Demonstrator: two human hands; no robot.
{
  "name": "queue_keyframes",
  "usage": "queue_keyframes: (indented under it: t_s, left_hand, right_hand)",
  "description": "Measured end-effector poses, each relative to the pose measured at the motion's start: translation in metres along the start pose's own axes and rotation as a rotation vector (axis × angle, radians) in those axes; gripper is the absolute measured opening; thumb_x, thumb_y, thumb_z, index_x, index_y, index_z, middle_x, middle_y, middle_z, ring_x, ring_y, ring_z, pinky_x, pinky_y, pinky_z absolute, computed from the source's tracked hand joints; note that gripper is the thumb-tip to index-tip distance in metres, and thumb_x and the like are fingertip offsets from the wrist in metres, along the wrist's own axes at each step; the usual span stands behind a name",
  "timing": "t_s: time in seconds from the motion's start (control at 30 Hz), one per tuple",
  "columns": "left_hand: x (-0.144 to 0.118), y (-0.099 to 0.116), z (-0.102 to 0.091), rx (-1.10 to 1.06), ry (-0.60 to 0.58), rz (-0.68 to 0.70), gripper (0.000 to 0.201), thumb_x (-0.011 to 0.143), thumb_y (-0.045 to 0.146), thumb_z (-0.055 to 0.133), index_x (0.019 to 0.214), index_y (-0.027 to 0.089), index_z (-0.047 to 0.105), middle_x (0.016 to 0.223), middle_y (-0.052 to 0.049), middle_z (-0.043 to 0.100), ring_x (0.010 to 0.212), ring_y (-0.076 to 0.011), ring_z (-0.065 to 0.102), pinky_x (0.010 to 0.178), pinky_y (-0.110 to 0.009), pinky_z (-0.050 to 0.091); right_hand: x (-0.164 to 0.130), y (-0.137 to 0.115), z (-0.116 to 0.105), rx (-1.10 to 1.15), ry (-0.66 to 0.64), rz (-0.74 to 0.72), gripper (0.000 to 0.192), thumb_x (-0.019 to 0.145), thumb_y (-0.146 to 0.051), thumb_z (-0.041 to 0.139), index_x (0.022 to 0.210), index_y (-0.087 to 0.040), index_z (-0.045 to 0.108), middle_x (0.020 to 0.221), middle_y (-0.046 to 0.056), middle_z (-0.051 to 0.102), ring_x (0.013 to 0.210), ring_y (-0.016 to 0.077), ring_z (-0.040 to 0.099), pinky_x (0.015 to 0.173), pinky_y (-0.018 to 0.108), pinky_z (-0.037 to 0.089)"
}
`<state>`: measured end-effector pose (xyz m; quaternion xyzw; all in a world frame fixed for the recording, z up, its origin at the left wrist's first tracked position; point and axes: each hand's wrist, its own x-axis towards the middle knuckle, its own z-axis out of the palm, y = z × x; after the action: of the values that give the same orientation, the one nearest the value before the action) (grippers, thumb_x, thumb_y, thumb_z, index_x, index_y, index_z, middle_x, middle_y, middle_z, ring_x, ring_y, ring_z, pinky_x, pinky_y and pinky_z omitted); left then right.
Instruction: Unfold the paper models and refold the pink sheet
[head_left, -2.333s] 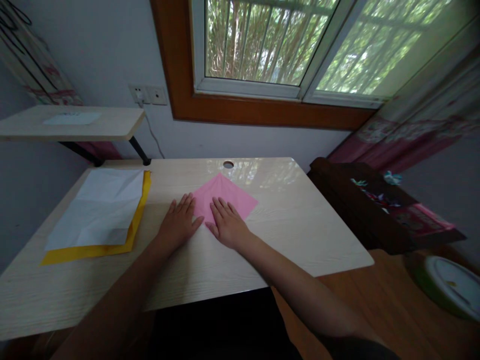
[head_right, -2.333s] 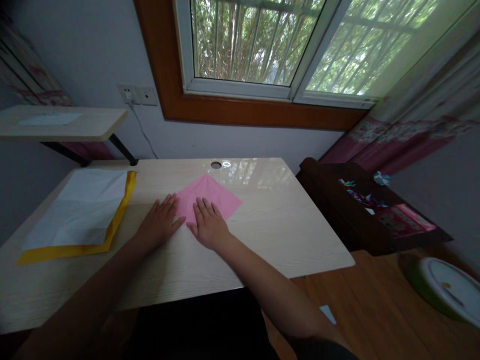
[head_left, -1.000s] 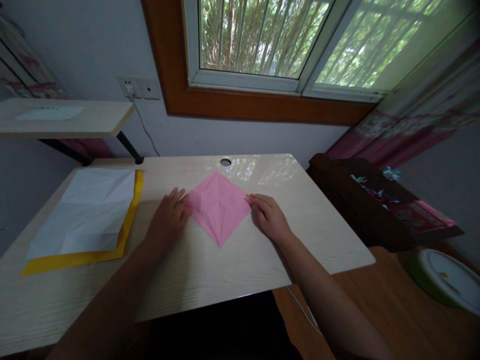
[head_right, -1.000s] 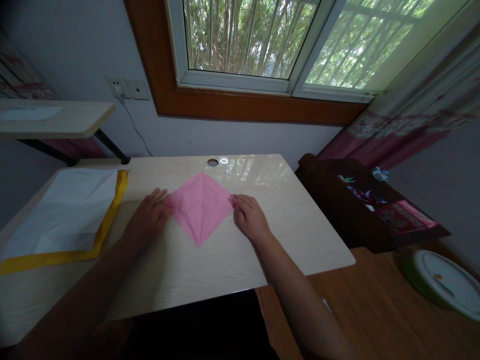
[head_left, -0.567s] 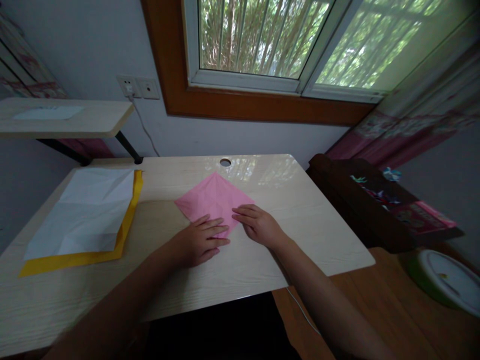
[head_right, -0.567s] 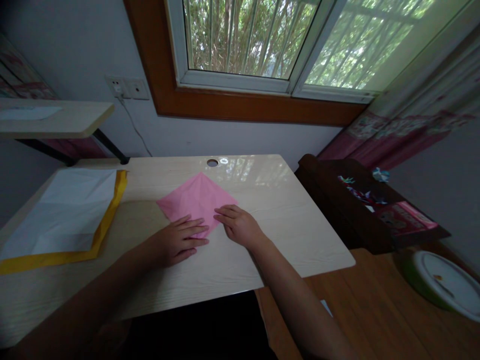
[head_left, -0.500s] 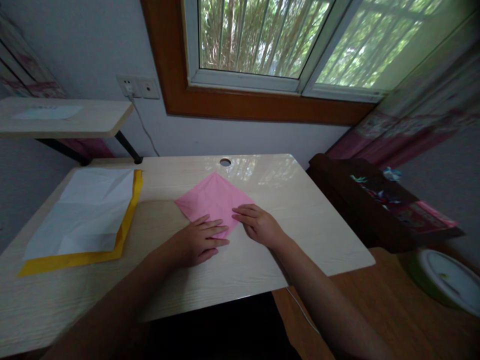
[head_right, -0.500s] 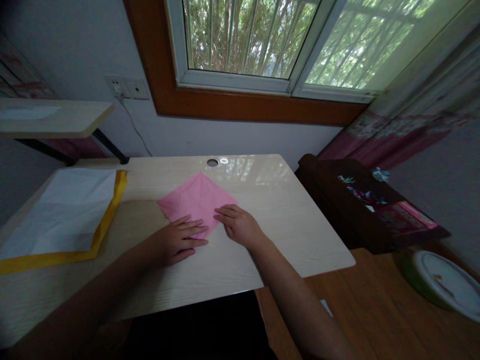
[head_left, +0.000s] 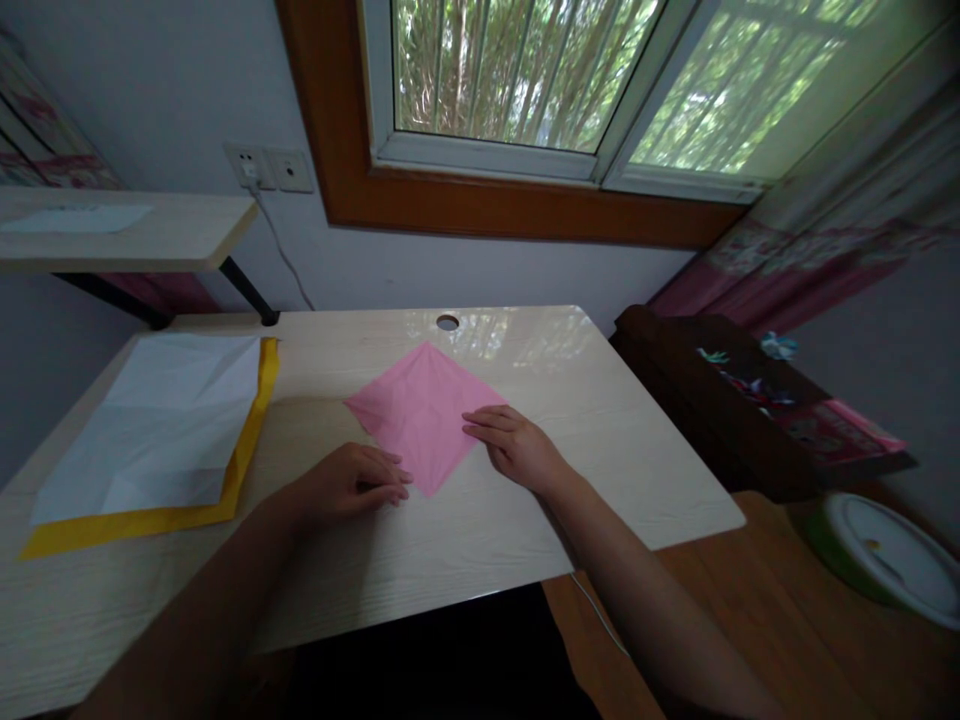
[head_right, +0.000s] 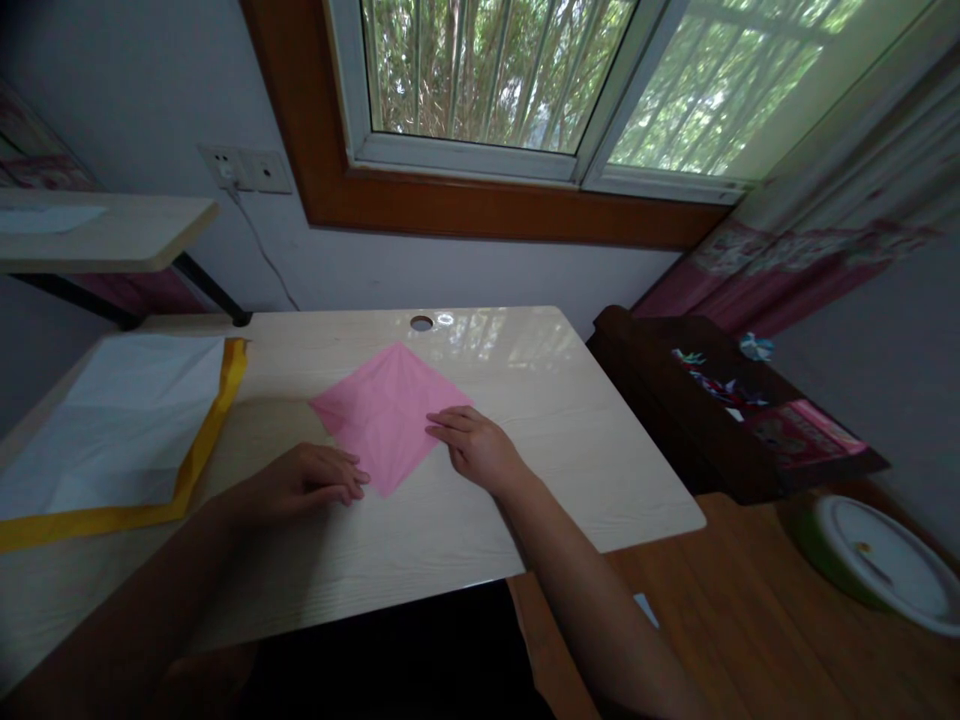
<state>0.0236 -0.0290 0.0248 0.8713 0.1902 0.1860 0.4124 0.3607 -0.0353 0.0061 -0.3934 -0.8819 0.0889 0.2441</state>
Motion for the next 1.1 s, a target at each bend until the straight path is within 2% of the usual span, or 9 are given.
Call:
queue_keyframes:
  t_s: [0.1,0.17,0.27,0.33,0.47,0.67,0.87,1.0,1.1]
  left_hand:
    - [-0.005,-0.005,-0.006,-0.075,0.091,-0.054,0.028,0.1,0.033,0.053,0.094,0.02,0.078,0.098,-0.008,0.079,0.093,-0.0203,0.075,0.09,-0.033,0.057]
    - [-0.007,-0.008,-0.009,-0.075,0.216,-0.085,0.031,0.101,0.035,0.052,0.095,0.019,0.078,0.1,-0.008,0.079,0.094,-0.0206,0.074,0.086,-0.032,0.057]
    - [-0.007,-0.013,-0.011,0.044,0.448,-0.126,0.03,0.101,0.035,0.051,0.105,0.02,0.076,0.108,-0.008,0.077,0.103,-0.0211,0.072,0.094,-0.035,0.056]
    - [-0.004,-0.018,-0.012,0.206,0.517,-0.145,0.031,0.101,0.035,0.049,0.115,0.021,0.073,0.12,-0.008,0.074,0.116,-0.0218,0.067,0.105,-0.038,0.051]
    - [0.002,-0.029,-0.009,0.521,0.399,-0.17,0.046,0.103,0.038,0.042,0.141,0.018,0.058,0.15,-0.01,0.054,0.146,-0.0245,0.042,0.122,-0.046,0.034]
    - [0.01,-0.034,0.004,0.769,0.192,-0.322,0.053,0.103,0.044,0.04,0.151,0.022,0.047,0.161,-0.01,0.04,0.151,-0.0271,0.032,0.126,-0.053,0.02]
    - [0.01,-0.034,0.006,0.815,0.176,-0.326,0.05,0.103,0.044,0.04,0.152,0.033,0.043,0.163,-0.003,0.036,0.152,-0.0268,0.029,0.125,-0.053,0.02]
    - [0.009,-0.035,0.005,0.841,0.158,-0.356,0.051,0.103,0.046,0.04,0.152,0.033,0.044,0.164,-0.003,0.035,0.153,-0.0281,0.028,0.124,-0.052,0.021]
    - [0.01,-0.034,0.005,0.851,0.162,-0.371,0.052,0.103,0.048,0.039,0.153,0.033,0.043,0.164,-0.005,0.033,0.153,-0.0282,0.027,0.124,-0.052,0.021]
  right_hand:
    - [-0.001,0.0,0.001,-0.015,-0.012,0.013,0.055,0.088,-0.005,0.045,0.134,-0.028,0.065,0.139,0.004,0.064,0.127,0.0234,0.059,0.106,0.049,0.053]
    - [-0.001,0.0,0.001,-0.027,-0.02,0.017,0.055,0.088,-0.005,0.045,0.134,-0.028,0.064,0.139,0.003,0.064,0.128,0.0237,0.058,0.107,0.05,0.052]
    - [-0.001,0.0,0.002,-0.049,-0.03,0.008,0.052,0.091,-0.007,0.044,0.134,-0.027,0.065,0.14,0.003,0.063,0.13,0.0231,0.058,0.109,0.049,0.051]
    - [-0.001,-0.001,0.001,-0.061,-0.029,-0.009,0.049,0.092,-0.009,0.044,0.133,-0.027,0.065,0.141,0.004,0.063,0.132,0.0226,0.056,0.111,0.049,0.049]
    - [0.002,-0.005,-0.001,-0.09,-0.01,-0.021,0.046,0.096,-0.014,0.045,0.136,-0.026,0.063,0.144,0.004,0.06,0.14,0.0234,0.05,0.116,0.051,0.045]
    - [0.028,-0.028,0.01,-0.133,0.003,0.009,0.047,0.103,-0.028,0.043,0.149,-0.021,0.05,0.154,0.008,0.049,0.146,0.0237,0.041,0.122,0.049,0.036]
    - [0.073,-0.044,0.046,-0.202,-0.111,0.051,0.059,0.107,-0.045,0.033,0.153,-0.009,0.04,0.16,0.014,0.039,0.152,0.025,0.03,0.125,0.044,0.029]
    - [0.084,-0.033,0.059,-0.251,-0.141,0.146,0.062,0.106,-0.049,0.034,0.155,-0.012,0.037,0.164,0.015,0.029,0.154,0.0284,0.026,0.125,0.052,0.026]
    - [0.078,-0.017,0.054,-0.287,-0.142,0.2,0.067,0.104,-0.054,0.036,0.157,-0.013,0.033,0.164,0.015,0.026,0.154,0.0294,0.023,0.125,0.054,0.023]
